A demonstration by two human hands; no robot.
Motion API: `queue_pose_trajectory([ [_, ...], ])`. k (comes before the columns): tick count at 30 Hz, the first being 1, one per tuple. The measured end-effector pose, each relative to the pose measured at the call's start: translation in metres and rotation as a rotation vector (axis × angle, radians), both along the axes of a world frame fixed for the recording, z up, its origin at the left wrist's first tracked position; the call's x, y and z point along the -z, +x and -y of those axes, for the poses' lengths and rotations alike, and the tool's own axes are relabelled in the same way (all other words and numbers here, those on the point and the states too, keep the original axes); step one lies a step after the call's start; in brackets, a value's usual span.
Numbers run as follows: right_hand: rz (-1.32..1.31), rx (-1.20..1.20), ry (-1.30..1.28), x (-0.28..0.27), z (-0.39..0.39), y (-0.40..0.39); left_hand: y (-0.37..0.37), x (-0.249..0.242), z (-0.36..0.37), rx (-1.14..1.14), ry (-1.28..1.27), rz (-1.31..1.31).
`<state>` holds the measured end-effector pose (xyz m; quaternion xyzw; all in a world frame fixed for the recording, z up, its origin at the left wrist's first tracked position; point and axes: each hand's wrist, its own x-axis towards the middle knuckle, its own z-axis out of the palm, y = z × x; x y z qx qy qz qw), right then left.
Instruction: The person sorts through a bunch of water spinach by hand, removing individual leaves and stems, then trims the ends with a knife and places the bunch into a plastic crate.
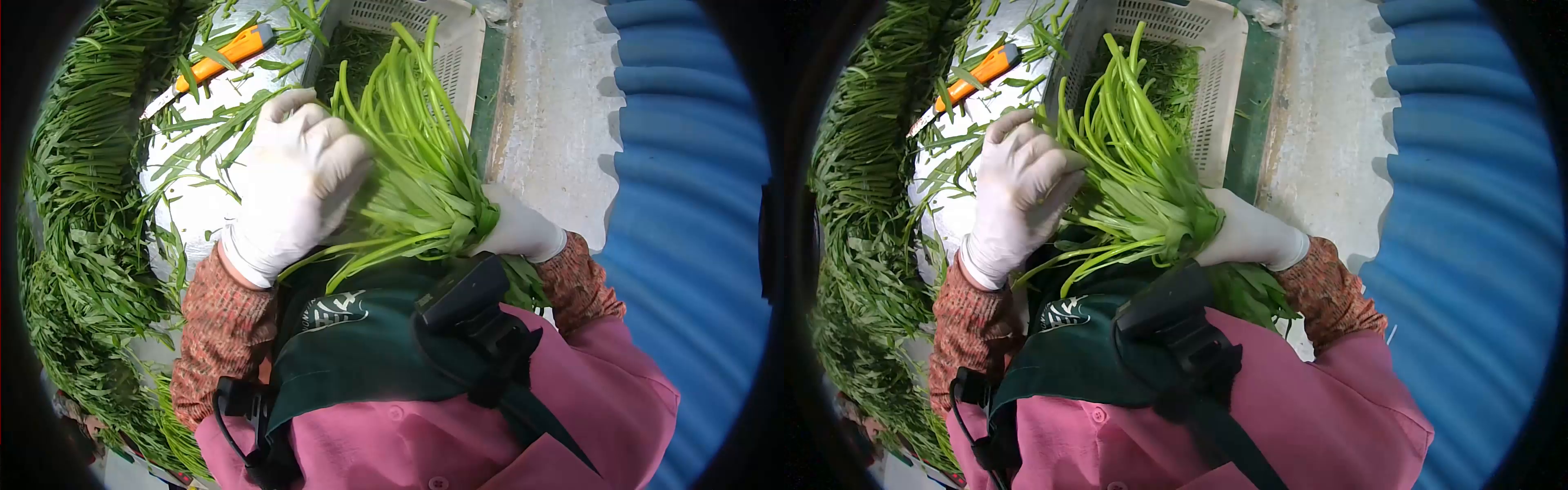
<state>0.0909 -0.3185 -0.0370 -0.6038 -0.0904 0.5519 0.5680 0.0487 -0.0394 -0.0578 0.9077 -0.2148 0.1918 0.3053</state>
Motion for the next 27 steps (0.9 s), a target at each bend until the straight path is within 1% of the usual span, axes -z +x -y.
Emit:
queue_pose_trajectory([
  [1, 0.047, -0.025, -0.003, 0.005, 0.004, 0.0, 0.002, 0.0, -0.003, -0.002, -0.033, -0.011],
  [2, 0.093, -0.049, -0.004, 0.016, 0.012, 0.0, 0.005, 0.002, -0.011, -0.075, 0.034, 0.05],
  [3, 0.14, -0.075, -0.006, 0.02, 0.017, 0.001, 0.009, -0.001, -0.023, -0.136, -0.001, 0.039],
  [4, 0.146, -0.075, -0.013, 0.02, 0.02, 0.002, 0.013, -0.001, -0.038, -0.215, 0.025, 0.094],
  [5, 0.151, -0.074, -0.022, 0.018, 0.022, 0.002, 0.013, 0.0, -0.055, -0.317, -0.015, 0.01],
  [6, 0.154, -0.073, -0.03, 0.017, 0.023, 0.001, 0.015, 0.002, -0.067, -0.404, -0.005, 0.066],
  [7, 0.136, -0.058, -0.03, 0.018, 0.024, -0.001, 0.016, 0.004, -0.081, -0.448, -0.082, -0.039],
  [9, 0.116, -0.036, -0.022, 0.021, 0.025, -0.002, 0.023, -0.012, -0.087, -0.522, 0.289, 0.03],
  [10, 0.115, -0.03, -0.016, 0.022, 0.025, -0.002, 0.023, -0.018, -0.078, -0.561, 0.415, 0.188],
  [13, 0.132, -0.035, 0.0, 0.023, 0.024, -0.002, 0.019, -0.037, -0.051, -0.294, 0.167, 0.043],
  [15, 0.101, -0.053, 0.006, 0.024, 0.026, 0.0, 0.015, -0.038, -0.023, -0.061, 0.222, 0.028],
  [16, 0.088, -0.06, 0.013, 0.024, 0.026, 0.002, 0.015, -0.03, -0.013, -0.011, 0.216, 0.01],
  [17, 0.074, -0.058, 0.023, 0.023, 0.026, 0.001, 0.015, -0.017, -0.005, 0.0, 0.153, -0.036],
  [19, 0.028, -0.068, 0.028, 0.02, 0.024, 0.002, 0.009, -0.008, -0.001, -0.144, 0.283, -0.214],
  [20, -0.003, -0.075, 0.022, 0.018, 0.024, 0.003, 0.008, -0.006, -0.004, -0.179, 0.35, -0.294],
  [23, -0.108, -0.056, -0.005, 0.012, 0.022, 0.0, 0.002, -0.005, -0.004, -0.138, 0.341, -0.384],
  [24, -0.121, -0.068, -0.007, 0.013, 0.023, 0.0, 0.0, 0.001, -0.002, -0.098, 0.243, -0.357],
  [27, -0.121, -0.101, 0.003, 0.022, 0.029, -0.004, 0.001, 0.02, 0.001, -0.059, 0.086, -0.409],
])
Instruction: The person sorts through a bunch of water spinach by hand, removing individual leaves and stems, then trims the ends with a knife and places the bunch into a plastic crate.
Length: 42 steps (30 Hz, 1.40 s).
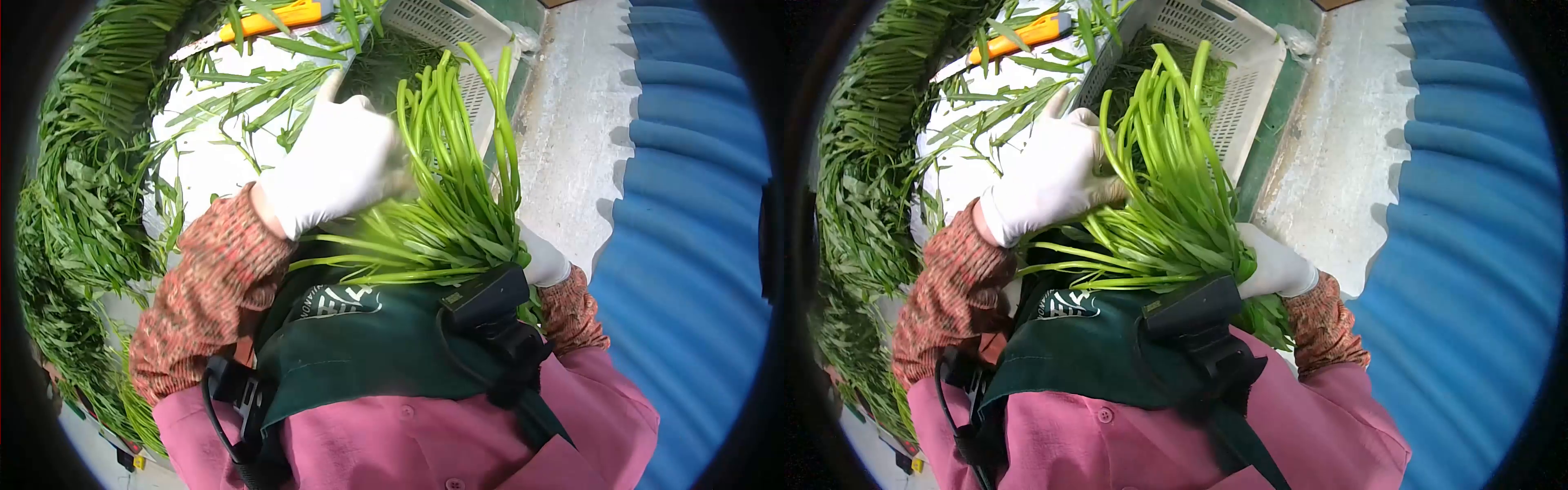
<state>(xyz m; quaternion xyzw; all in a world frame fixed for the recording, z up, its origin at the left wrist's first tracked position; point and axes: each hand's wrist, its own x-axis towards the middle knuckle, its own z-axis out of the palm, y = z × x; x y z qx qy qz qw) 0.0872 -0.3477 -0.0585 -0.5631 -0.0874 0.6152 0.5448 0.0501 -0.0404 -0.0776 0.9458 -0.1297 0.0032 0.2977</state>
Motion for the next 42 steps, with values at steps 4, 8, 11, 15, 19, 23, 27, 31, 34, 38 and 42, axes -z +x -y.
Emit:
queue_pose_trajectory([
  [4, 0.014, 0.052, -0.036, -0.006, -0.007, -0.001, 0.009, 0.011, -0.015, -0.174, 0.109, 0.138],
  [8, 0.114, 0.015, -0.026, -0.004, -0.004, 0.003, 0.022, 0.009, -0.042, -0.346, 0.241, 0.377],
  [11, 0.178, -0.044, -0.034, -0.008, -0.005, 0.005, 0.022, 0.001, -0.072, -0.458, 0.272, 0.227],
  [15, 0.091, 0.0, -0.034, -0.007, -0.002, 0.003, 0.023, -0.004, -0.108, -0.526, 0.405, 0.353],
  [19, 0.161, -0.006, -0.055, -0.002, 0.004, 0.003, 0.019, -0.025, -0.098, -0.529, 0.365, 0.189],
  [23, 0.258, -0.082, -0.065, -0.008, 0.012, 0.01, 0.014, -0.016, -0.075, -0.165, -0.342, -0.067],
  [27, 0.323, -0.16, -0.037, -0.01, 0.016, 0.015, 0.011, 0.005, -0.044, 0.168, -0.045, 0.146],
  [31, 0.327, -0.271, -0.006, -0.007, 0.019, 0.02, 0.013, 0.022, -0.045, 0.416, -0.157, 0.127],
  [34, 0.253, -0.189, 0.002, -0.004, 0.021, 0.016, 0.001, 0.021, -0.049, 0.344, -0.494, -0.215],
  [38, 0.209, -0.197, 0.035, -0.005, 0.014, 0.017, -0.007, 0.035, -0.046, 0.453, -0.294, 0.053],
  [42, 0.213, -0.234, 0.046, 0.002, 0.021, 0.018, -0.003, 0.013, -0.042, 0.228, -0.357, -0.018],
])
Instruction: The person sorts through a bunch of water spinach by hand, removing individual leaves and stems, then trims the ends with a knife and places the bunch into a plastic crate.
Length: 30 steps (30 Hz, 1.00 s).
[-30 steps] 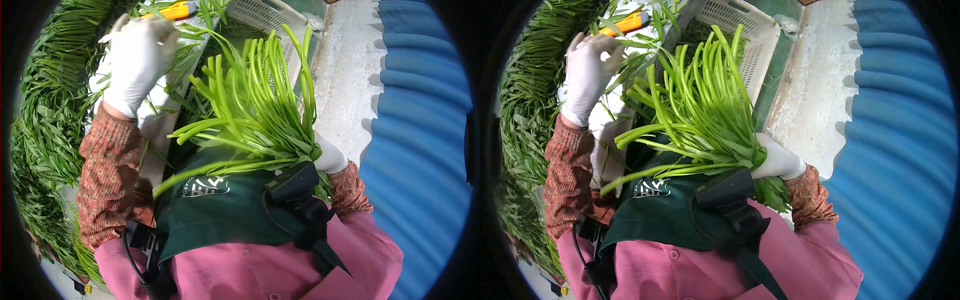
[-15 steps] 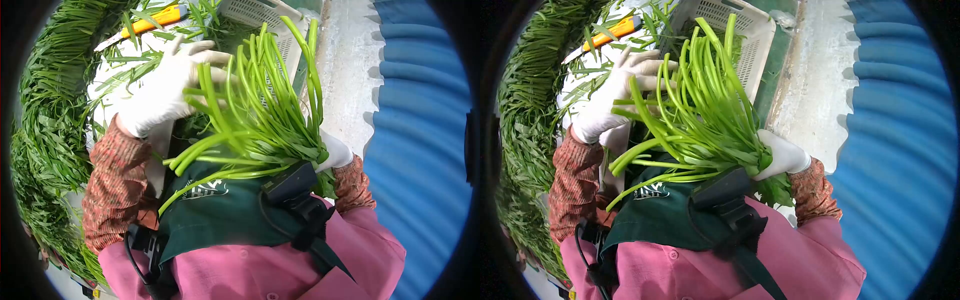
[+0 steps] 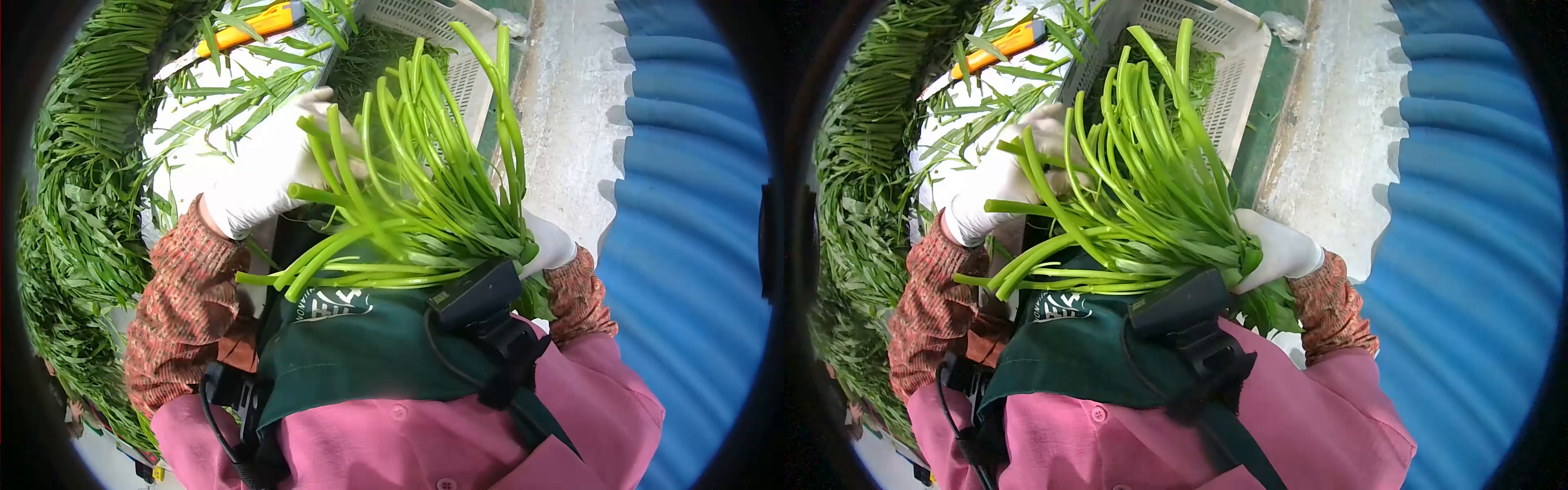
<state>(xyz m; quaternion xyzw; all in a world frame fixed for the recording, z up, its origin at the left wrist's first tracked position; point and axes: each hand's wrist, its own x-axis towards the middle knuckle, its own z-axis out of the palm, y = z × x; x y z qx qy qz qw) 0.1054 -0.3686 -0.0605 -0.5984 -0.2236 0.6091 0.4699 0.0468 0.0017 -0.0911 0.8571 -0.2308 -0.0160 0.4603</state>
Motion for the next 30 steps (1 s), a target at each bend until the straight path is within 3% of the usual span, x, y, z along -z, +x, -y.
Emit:
queue_pose_trajectory([
  [1, 0.022, 0.005, 0.014, 0.0, 0.0, 0.0, 0.003, 0.012, 0.0, -0.122, -0.279, -0.097],
  [2, 0.062, 0.022, 0.035, -0.002, -0.003, -0.001, 0.006, -0.009, -0.007, -0.18, 0.035, -0.084],
  [5, 0.072, 0.105, 0.059, -0.008, -0.01, -0.004, 0.009, -0.015, -0.03, -0.551, -0.312, -0.361],
  [6, 0.045, 0.106, 0.056, -0.007, -0.009, -0.005, 0.009, -0.017, -0.04, -0.635, -0.203, -0.36],
  [8, -0.02, 0.075, 0.043, -0.005, -0.007, -0.003, 0.006, -0.03, -0.048, -0.601, 0.133, -0.18],
  [10, -0.029, 0.016, 0.025, -0.004, -0.008, -0.001, 0.007, -0.047, -0.038, -0.359, 0.495, 0.293],
  [12, 0.013, -0.028, 0.017, -0.007, -0.014, 0.0, 0.001, -0.042, -0.022, -0.173, 0.475, 0.243],
  [14, 0.018, -0.052, 0.027, -0.006, -0.016, 0.001, -0.005, -0.036, -0.014, 0.029, 0.368, -0.001],
  [17, 0.049, -0.031, 0.032, -0.011, -0.022, -0.001, -0.02, -0.002, 0.001, -0.066, -0.93, -0.901],
  [20, 0.066, -0.055, 0.01, -0.009, -0.019, -0.001, -0.036, -0.006, 0.004, -0.002, -1.041, -0.941],
  [21, 0.067, -0.067, 0.012, -0.008, -0.018, -0.001, -0.038, 0.002, -0.001, 0.071, -0.933, -0.894],
  [24, 0.077, -0.087, 0.042, -0.013, -0.023, 0.001, -0.03, -0.006, 0.004, -0.003, -0.877, -0.812],
  [25, 0.11, -0.068, 0.069, -0.014, -0.026, 0.001, -0.022, -0.014, -0.002, 0.059, -0.632, -0.629],
  [30, 0.156, -0.035, 0.156, -0.014, -0.032, -0.001, -0.026, -0.019, -0.002, -0.134, -0.572, -0.627],
])
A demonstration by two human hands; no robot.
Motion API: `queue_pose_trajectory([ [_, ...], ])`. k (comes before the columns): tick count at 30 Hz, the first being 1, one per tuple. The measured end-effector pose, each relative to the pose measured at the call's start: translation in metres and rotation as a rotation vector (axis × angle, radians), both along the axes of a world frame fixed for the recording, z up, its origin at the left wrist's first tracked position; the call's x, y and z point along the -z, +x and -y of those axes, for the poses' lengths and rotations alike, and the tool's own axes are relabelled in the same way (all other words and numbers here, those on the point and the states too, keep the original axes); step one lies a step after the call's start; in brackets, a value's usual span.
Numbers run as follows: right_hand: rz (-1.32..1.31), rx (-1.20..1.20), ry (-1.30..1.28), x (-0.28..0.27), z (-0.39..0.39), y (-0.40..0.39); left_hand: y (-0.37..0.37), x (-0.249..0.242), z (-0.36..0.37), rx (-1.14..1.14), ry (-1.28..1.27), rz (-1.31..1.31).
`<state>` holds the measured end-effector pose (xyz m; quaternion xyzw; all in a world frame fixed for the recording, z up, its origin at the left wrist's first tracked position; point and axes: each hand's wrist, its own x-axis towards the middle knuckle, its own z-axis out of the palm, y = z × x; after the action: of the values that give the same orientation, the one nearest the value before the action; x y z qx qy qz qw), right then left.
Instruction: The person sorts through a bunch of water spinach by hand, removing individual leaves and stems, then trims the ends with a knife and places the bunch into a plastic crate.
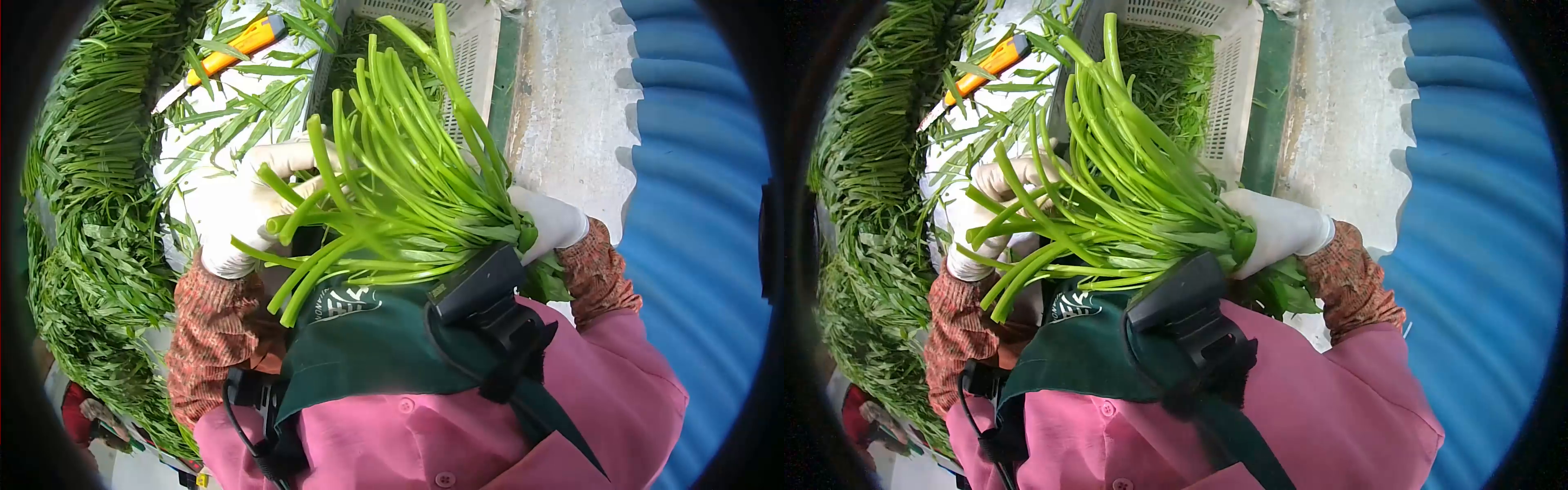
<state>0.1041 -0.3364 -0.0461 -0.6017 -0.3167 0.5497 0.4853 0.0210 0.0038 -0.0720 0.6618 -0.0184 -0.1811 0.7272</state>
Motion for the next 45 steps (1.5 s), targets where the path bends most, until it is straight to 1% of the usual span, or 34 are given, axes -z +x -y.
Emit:
queue_pose_trajectory([
  [2, -0.027, -0.01, -0.021, 0.0, 0.002, 0.001, -0.005, 0.003, 0.002, -0.129, -0.077, -0.06],
  [4, -0.071, -0.012, -0.053, -0.002, 0.002, 0.001, -0.005, 0.002, 0.004, -0.207, -0.34, -0.131],
  [5, -0.097, -0.008, -0.064, -0.004, 0.001, 0.001, -0.005, -0.002, 0.005, -0.205, -0.156, -0.065],
  [6, -0.122, -0.005, -0.075, -0.005, 0.001, 0.001, -0.002, -0.006, 0.009, -0.186, -0.226, -0.157],
  [8, -0.121, -0.004, -0.096, -0.001, 0.005, -0.001, -0.002, 0.004, 0.008, -0.056, -0.386, -0.23],
  [9, -0.121, -0.006, -0.106, 0.0, 0.006, -0.002, -0.001, 0.006, 0.006, 0.004, -0.411, -0.277],
  [10, -0.083, -0.013, -0.113, 0.0, 0.007, -0.002, 0.0, 0.009, 0.006, 0.07, -0.331, -0.236],
  [12, -0.008, -0.028, -0.131, -0.001, 0.008, -0.003, 0.001, -0.015, 0.023, 0.018, -0.37, -0.375],
  [13, -0.039, -0.018, -0.132, -0.002, 0.007, -0.003, 0.006, -0.012, 0.021, 0.051, -0.188, -0.331],
  [16, -0.101, -0.01, -0.151, -0.001, 0.005, -0.004, 0.004, -0.02, 0.033, -0.051, -0.155, -0.453],
  [18, -0.112, -0.028, -0.189, 0.002, 0.009, -0.004, 0.002, -0.025, 0.034, -0.092, -0.188, -0.435],
  [20, -0.137, 0.006, -0.164, -0.007, 0.004, -0.004, 0.0, -0.024, 0.033, -0.149, -0.196, -0.394],
  [21, -0.148, 0.022, -0.15, -0.011, 0.0, -0.004, 0.0, -0.022, 0.028, -0.132, -0.093, -0.376],
  [24, -0.157, 0.047, -0.181, -0.01, 0.003, -0.007, 0.005, -0.025, 0.031, -0.187, -0.153, -0.329],
  [25, -0.173, 0.071, -0.15, -0.01, 0.001, -0.008, 0.007, -0.029, 0.033, -0.225, -0.143, -0.34],
  [26, -0.188, 0.094, -0.119, -0.01, -0.003, -0.009, 0.01, -0.036, 0.033, -0.226, -0.165, -0.382],
  [28, -0.171, 0.1, -0.087, -0.008, -0.002, -0.009, 0.007, -0.017, 0.03, -0.274, -0.303, -0.193],
  [29, -0.141, 0.085, -0.087, -0.003, 0.003, -0.008, 0.007, -0.021, 0.023, -0.337, -0.394, -0.189],
  [30, -0.113, 0.07, -0.087, 0.0, 0.006, -0.007, 0.013, -0.007, 0.008, -0.352, -0.374, -0.25],
  [32, -0.084, 0.042, -0.091, 0.001, 0.008, -0.006, 0.019, 0.013, -0.022, -0.517, -0.335, -0.086],
  [34, -0.078, 0.028, -0.119, 0.003, 0.011, -0.006, 0.023, 0.01, -0.038, -0.748, -0.335, -0.087],
  [35, -0.086, 0.026, -0.144, 0.006, 0.013, -0.007, 0.023, -0.005, -0.038, -0.795, -0.293, -0.084],
  [36, -0.103, 0.036, -0.15, 0.006, 0.013, -0.007, 0.021, -0.003, -0.05, -0.772, -0.299, -0.063],
  [37, -0.119, 0.046, -0.156, 0.007, 0.013, -0.008, 0.018, -0.002, -0.058, -0.755, -0.197, -0.015],
  [39, -0.168, 0.087, -0.138, 0.005, 0.008, -0.009, 0.017, -0.012, -0.054, -0.715, 0.024, 0.047],
  [41, -0.109, 0.064, -0.093, 0.004, 0.005, -0.007, 0.018, -0.028, -0.034, -0.669, 0.265, 0.075],
  [42, -0.079, 0.05, -0.072, 0.004, 0.003, -0.007, 0.018, -0.036, -0.026, -0.598, 0.268, 0.087],
  [44, -0.104, -0.019, -0.061, -0.004, -0.004, -0.003, 0.025, -0.043, -0.011, -0.533, 0.377, 0.201],
  [45, -0.116, -0.054, -0.056, -0.007, -0.008, -0.002, 0.026, -0.049, -0.004, -0.492, 0.339, 0.168],
])
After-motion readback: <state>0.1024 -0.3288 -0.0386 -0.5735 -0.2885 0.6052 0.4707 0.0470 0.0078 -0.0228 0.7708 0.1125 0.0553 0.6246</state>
